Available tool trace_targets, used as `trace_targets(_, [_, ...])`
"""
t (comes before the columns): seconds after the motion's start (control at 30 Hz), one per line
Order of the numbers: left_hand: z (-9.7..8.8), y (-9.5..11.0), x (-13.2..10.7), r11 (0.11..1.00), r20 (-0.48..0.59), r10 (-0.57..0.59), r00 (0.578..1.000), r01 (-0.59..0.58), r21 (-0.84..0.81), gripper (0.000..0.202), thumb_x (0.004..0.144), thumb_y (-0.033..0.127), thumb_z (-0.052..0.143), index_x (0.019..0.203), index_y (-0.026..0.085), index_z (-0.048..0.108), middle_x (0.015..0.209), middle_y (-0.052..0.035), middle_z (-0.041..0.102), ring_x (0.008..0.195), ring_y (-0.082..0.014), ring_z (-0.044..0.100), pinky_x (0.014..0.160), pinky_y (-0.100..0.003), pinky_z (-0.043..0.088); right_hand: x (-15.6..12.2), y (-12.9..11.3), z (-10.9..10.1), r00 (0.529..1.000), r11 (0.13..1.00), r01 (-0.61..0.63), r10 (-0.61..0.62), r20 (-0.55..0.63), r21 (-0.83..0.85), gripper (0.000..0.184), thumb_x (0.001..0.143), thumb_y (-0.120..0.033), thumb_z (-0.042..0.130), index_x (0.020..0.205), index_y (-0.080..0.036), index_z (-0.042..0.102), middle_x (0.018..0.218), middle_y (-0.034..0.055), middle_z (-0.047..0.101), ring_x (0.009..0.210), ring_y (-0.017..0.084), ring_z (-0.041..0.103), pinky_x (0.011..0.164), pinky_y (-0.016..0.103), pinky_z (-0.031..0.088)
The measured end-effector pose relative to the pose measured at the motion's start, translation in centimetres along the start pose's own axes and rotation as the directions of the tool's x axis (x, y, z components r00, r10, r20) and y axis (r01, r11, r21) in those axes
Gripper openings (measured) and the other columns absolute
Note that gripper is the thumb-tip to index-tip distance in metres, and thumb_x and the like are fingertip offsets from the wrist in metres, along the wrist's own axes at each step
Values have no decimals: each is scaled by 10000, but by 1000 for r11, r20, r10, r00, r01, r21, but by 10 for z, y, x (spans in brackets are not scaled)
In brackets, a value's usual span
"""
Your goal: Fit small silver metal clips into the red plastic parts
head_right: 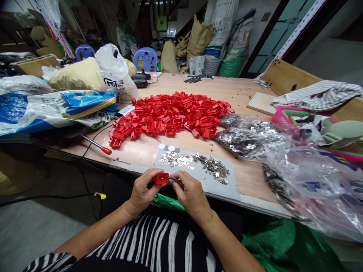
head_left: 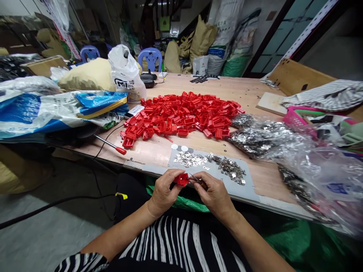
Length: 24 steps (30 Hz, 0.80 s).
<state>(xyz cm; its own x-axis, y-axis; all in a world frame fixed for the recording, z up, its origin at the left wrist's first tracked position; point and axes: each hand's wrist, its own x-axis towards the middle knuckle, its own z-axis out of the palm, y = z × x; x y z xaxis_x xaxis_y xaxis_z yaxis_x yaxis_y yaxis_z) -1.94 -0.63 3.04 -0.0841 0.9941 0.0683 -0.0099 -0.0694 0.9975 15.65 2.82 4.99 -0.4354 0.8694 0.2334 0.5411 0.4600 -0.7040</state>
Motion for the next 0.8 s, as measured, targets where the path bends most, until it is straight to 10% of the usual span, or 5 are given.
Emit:
trace_targets(0.17, [0,2,3,974,65,-111,992,122,-192,486,719,258,738,1192,226,632,1030,-50,653,950,-216,603,956,-334,440,0,-4,-4,997,997,-41,44,-56,64,89,867,-249,541,866,-212,622,741,12,674,609,135,587,579,233,448])
trace_targets(0.33, [-2,1,6,676,372,-259,891,442,-590,630,845,343,610,1416,221,374,791,-23,619,681,-161,630,714,-347,525,4,-4,-9,990,997,-11,21,-139,71,116,881,-284,560,874,-201,641,741,15,681,541,111,541,518,226,418])
trace_targets(0.8, [0,-1,4,415,542,-320,777,630,-657,402,854,321,594,1222,163,564,763,-55,610,564,-121,594,543,-243,470,12,3,-5,970,970,240,-238,-43,37,122,885,-150,546,958,-218,616,873,37,686,776,153,638,692,262,503])
